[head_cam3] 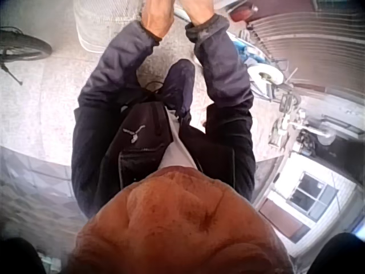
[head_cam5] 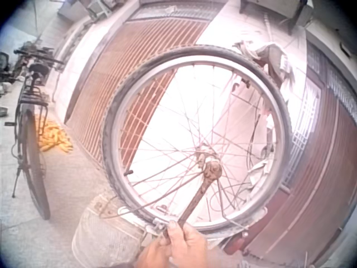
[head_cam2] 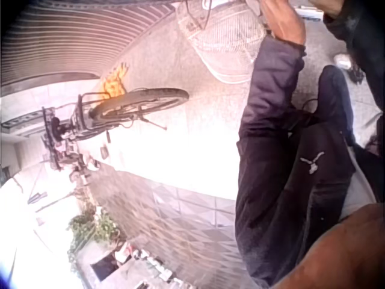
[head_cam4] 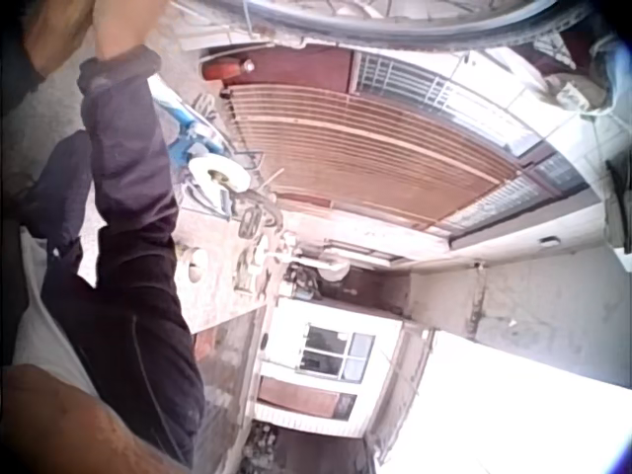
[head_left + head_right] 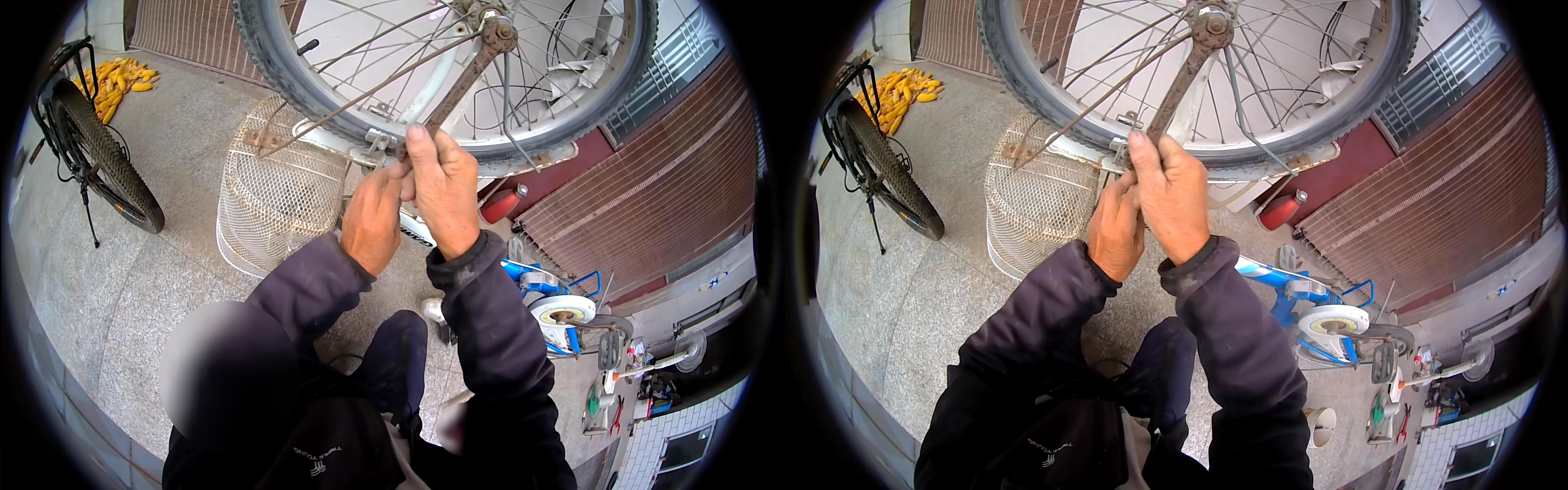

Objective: The person uses a wrench to tighten the axle nut on the front wheel of a bicycle.

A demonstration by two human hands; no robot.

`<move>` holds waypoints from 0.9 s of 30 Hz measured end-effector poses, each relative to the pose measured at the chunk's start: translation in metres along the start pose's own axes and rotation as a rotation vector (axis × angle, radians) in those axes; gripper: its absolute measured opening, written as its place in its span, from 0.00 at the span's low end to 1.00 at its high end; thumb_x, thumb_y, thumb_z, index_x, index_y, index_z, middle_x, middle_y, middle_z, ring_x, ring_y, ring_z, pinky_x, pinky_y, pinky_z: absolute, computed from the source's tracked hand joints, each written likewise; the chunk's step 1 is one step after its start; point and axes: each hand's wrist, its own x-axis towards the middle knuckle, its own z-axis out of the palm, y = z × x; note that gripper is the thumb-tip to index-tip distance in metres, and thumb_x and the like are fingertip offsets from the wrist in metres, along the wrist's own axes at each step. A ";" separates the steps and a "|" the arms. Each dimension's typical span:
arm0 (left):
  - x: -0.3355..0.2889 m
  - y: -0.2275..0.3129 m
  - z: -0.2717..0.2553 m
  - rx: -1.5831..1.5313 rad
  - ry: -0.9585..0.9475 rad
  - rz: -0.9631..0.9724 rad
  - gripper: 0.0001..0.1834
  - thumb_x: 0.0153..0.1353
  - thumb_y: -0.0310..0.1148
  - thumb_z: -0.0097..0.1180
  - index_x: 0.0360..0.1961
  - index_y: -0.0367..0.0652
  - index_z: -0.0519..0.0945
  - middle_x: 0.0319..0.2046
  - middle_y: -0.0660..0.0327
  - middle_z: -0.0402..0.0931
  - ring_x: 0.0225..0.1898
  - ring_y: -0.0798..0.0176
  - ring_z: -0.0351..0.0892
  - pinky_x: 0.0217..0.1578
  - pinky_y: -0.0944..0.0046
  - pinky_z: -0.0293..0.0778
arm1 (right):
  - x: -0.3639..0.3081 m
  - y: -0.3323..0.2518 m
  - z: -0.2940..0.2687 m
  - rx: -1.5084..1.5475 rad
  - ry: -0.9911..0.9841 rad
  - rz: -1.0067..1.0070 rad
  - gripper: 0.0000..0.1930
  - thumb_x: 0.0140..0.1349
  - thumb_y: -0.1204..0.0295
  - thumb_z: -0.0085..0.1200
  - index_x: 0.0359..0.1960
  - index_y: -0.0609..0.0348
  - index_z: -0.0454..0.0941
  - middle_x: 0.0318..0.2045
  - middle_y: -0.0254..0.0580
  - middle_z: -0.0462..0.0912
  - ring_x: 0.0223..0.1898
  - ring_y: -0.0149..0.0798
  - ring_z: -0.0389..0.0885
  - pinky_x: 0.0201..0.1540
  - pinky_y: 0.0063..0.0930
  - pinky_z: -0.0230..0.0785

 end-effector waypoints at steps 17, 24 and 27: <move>-0.013 -0.030 0.011 -0.187 -0.301 -0.414 0.16 0.58 0.38 0.56 0.46 0.41 0.75 0.39 0.51 0.77 0.39 0.48 0.77 0.39 0.53 0.73 | 0.041 -0.018 0.079 0.619 -0.238 -0.086 0.20 0.70 0.58 0.46 0.31 0.67 0.71 0.20 0.44 0.78 0.15 0.26 0.74 0.14 0.18 0.65; -0.017 -0.027 0.017 -0.155 -0.244 -0.453 0.15 0.60 0.33 0.54 0.46 0.39 0.74 0.37 0.50 0.75 0.38 0.48 0.76 0.39 0.54 0.72 | 0.036 -0.029 0.096 0.740 -0.410 -0.025 0.20 0.71 0.58 0.43 0.39 0.67 0.71 0.27 0.47 0.79 0.18 0.28 0.76 0.20 0.21 0.75; -0.018 -0.027 0.021 -0.135 -0.208 -0.509 0.14 0.61 0.31 0.53 0.46 0.38 0.73 0.36 0.50 0.74 0.38 0.47 0.75 0.39 0.55 0.72 | 0.035 -0.045 0.101 0.859 -0.378 -0.064 0.20 0.71 0.59 0.44 0.40 0.68 0.72 0.28 0.46 0.79 0.23 0.28 0.78 0.23 0.21 0.76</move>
